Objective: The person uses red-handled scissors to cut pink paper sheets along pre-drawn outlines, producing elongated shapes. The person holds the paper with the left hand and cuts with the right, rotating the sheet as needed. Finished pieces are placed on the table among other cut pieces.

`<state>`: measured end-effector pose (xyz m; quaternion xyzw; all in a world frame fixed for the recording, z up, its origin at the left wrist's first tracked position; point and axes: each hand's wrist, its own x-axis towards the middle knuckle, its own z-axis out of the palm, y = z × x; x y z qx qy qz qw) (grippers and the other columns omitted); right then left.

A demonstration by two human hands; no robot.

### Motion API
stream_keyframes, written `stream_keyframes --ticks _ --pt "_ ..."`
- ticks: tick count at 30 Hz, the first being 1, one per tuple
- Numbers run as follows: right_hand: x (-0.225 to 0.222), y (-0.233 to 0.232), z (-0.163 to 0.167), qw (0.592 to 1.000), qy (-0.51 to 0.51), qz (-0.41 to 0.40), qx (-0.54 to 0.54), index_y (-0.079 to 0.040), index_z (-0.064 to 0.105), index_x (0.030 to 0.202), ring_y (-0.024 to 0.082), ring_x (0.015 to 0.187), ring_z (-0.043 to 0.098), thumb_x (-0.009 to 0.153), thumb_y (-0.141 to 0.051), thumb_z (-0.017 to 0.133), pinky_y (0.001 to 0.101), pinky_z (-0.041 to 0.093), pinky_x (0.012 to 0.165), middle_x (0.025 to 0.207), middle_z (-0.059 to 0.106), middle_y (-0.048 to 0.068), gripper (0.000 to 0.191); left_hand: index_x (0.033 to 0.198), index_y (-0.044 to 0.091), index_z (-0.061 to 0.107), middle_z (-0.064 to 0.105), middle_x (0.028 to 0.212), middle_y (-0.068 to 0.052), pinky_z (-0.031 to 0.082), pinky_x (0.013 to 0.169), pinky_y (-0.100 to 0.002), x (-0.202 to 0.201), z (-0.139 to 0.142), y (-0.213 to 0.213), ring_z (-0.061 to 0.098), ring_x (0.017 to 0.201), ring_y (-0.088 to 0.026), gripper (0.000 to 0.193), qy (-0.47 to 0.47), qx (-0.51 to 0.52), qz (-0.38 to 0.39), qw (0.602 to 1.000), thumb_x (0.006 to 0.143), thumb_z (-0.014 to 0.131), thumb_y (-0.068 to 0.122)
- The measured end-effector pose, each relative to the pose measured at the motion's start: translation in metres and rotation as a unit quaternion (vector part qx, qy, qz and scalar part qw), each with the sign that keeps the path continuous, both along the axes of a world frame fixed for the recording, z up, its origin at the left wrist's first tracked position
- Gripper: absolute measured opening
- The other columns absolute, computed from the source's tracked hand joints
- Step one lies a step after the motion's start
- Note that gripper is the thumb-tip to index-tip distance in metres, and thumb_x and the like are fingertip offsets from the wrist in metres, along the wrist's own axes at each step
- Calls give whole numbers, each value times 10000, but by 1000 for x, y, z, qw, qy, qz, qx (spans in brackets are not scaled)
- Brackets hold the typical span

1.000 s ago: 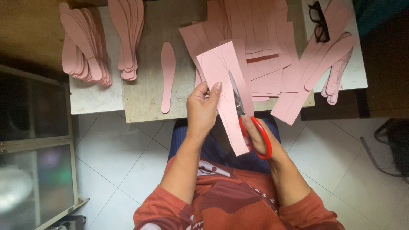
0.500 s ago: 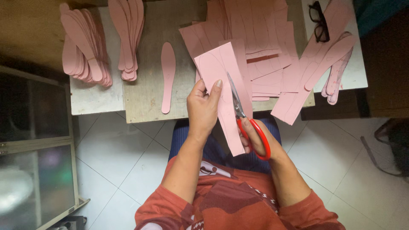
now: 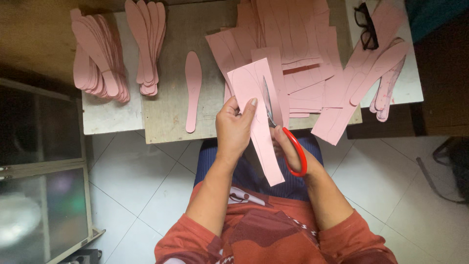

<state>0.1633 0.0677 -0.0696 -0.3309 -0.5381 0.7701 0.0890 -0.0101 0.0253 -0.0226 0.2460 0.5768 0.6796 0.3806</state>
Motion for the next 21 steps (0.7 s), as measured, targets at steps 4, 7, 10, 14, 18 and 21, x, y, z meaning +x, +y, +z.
stream_keyframes --ticks 4,7,10,14,18,21 --pt "-1 -2 2 1000 -1 -4 -8 -47 627 1289 117 821 597 997 -663 254 285 485 754 958 676 30 777 1094 -46 694 741 947 -67 546 660 -223 1 -2 -2 655 766 -54 207 -21 -11 -2 1000 982 693 128" --pt "0 -2 7 999 -29 -19 6 -93 625 1206 103 752 562 983 -660 276 270 468 700 876 638 10 702 1099 -53 693 742 947 -76 549 655 -224 0 -1 -2 658 761 -59 213 -22 -9 -5 1000 984 689 126" --pt "1 -3 14 999 -10 -22 31 -57 615 1003 125 649 533 1025 -646 310 277 446 610 746 581 24 663 1110 -58 694 745 954 -80 552 649 -222 -1 1 -2 666 757 -62 223 -25 -14 -9 1000 983 685 125" --pt "2 -5 23 1000 22 -11 12 -65 570 865 133 554 515 1048 -629 329 273 443 537 640 514 15 640 1114 -61 688 752 981 -87 549 642 -222 -2 4 -3 667 751 -62 229 -27 -10 -14 999 980 683 125" --pt "2 -4 31 1000 -20 -19 15 -69 590 864 126 502 512 1024 -614 339 265 452 509 603 483 3 621 1116 -62 695 749 955 -96 546 631 -224 -3 5 -3 662 742 -61 235 -13 -23 -16 1000 983 689 132" --pt "2 -2 35 999 -8 -30 -13 -69 621 886 119 469 480 1010 -595 363 268 434 468 585 469 -3 598 1114 -59 687 752 981 -86 558 643 -223 -4 4 -3 674 754 -61 234 -35 -2 -24 999 975 691 129"
